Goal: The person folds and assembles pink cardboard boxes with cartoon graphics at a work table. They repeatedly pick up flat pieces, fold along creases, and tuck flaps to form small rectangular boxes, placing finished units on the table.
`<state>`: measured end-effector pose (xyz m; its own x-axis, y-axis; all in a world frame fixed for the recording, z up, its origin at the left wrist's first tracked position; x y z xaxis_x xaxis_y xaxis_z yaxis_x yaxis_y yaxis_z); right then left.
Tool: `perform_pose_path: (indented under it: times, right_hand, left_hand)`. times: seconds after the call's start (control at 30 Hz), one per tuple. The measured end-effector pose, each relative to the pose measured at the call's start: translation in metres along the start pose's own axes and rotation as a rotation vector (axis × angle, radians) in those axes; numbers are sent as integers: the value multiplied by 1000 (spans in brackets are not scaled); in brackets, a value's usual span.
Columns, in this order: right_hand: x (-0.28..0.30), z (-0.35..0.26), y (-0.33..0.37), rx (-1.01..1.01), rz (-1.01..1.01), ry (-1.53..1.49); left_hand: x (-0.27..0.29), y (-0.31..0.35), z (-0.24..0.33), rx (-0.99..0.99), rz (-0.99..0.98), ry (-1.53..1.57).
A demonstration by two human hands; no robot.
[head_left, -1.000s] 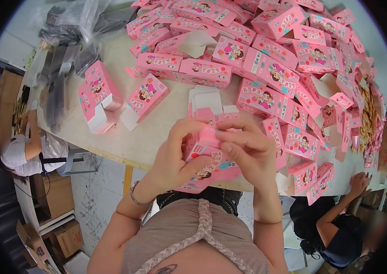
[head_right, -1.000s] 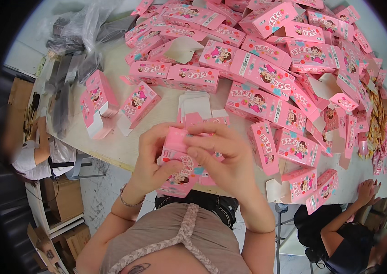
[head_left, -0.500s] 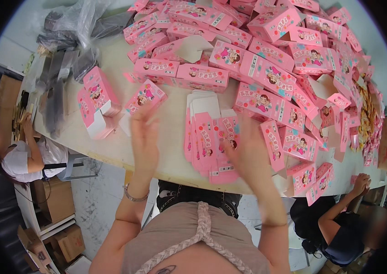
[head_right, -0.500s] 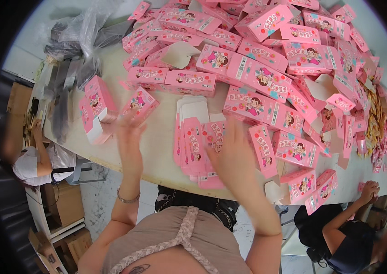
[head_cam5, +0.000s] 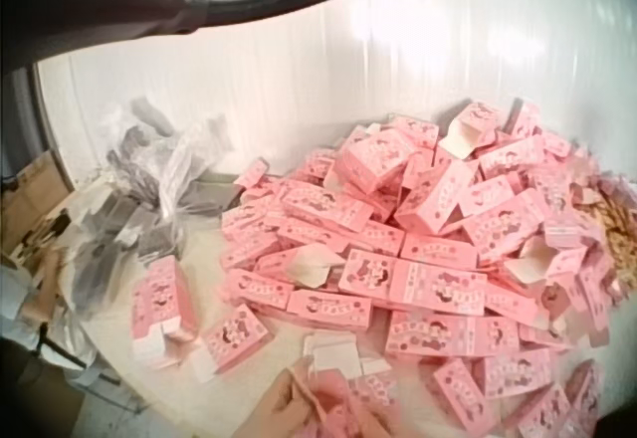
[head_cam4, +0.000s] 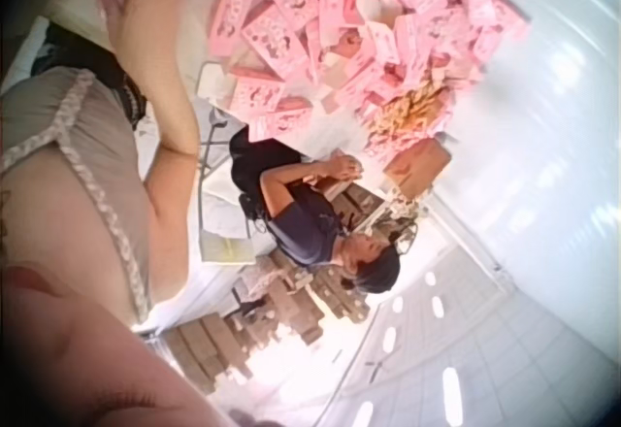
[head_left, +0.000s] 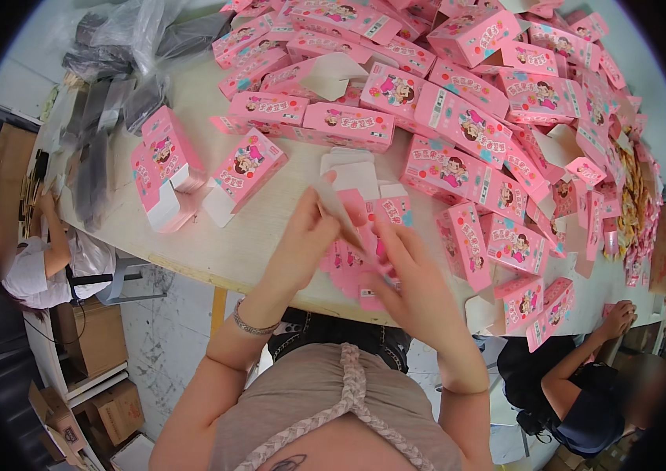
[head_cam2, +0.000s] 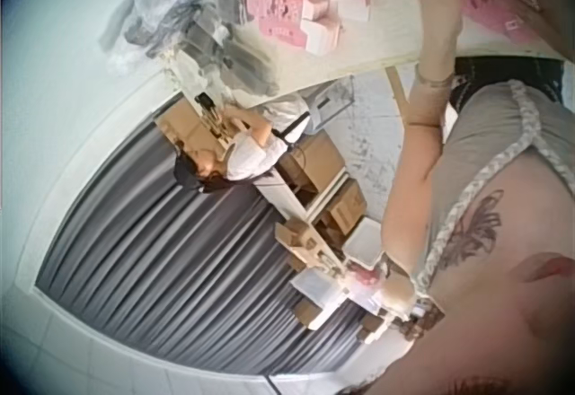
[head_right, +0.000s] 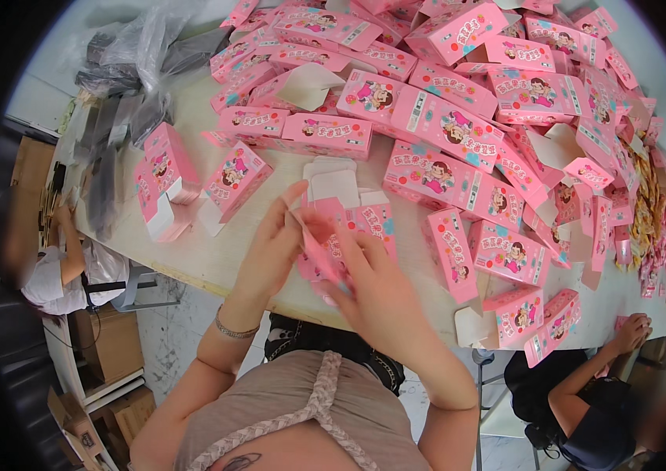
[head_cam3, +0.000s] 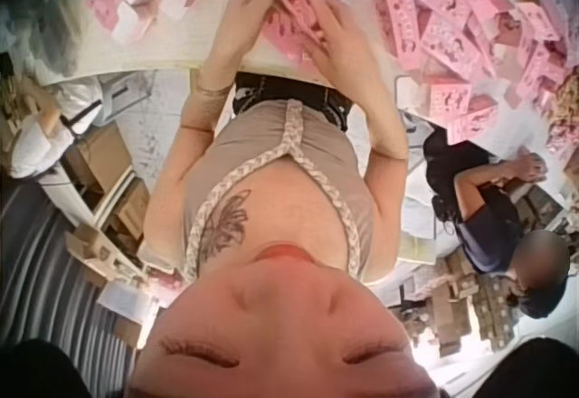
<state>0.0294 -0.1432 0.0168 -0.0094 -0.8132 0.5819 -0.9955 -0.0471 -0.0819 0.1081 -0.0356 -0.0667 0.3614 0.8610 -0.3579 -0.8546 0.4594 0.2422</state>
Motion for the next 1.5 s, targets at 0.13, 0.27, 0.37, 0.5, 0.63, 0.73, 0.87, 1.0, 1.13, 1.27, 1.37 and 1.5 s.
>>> perform_pose_path:
  times: [0.13,0.27,0.37,0.5,0.63,0.73,0.87,1.0,1.13,1.27,1.37,1.5]
  right_hand:
    - [9,-3,-9,39,234,-65]
    - [17,2,-12,149,395,-264]
    - [4,24,-9,148,299,-338]
    - [28,3,-13,292,463,-30]
    - [13,28,-26,-12,338,-922]
    - [8,25,-27,-27,152,-783]
    - [5,18,-23,-106,78,-887]
    - [19,1,-11,96,81,-429]
    - [16,-18,1,217,73,-168]
    - [25,27,-26,-329,-185,-171]
    - [69,46,-29,-402,187,-9]
    - [44,44,-21,-32,419,383]
  left_hand:
    - [-22,13,27,-12,-98,132]
    - [-38,44,49,-427,-43,-77]
    - [-34,49,41,-435,-100,-329]
    - [-31,42,22,-94,-223,-387]
    - [-33,47,31,-238,-203,-540]
    - [-33,51,44,-420,-162,-572]
    - [-34,57,52,-512,-172,-507]
    - [-30,57,49,-455,-224,-561]
    - [-22,58,40,-410,-251,-508]
    - [-3,41,38,-510,-124,-434]
    - [60,23,66,-551,241,224]
    - [68,27,61,-495,293,-119]
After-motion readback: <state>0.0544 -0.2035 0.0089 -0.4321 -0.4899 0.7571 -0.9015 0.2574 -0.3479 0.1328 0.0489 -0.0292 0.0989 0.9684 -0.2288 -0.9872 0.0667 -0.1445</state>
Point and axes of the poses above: each hand's wrist, its own y-axis away from the middle knuckle, its own x-axis out of the back of the hand, z = x × y, the point moved 10 cm from there along -y, towards the middle knuckle, and after that the axes turned 3 degrees about y, right-handed, at the moved point
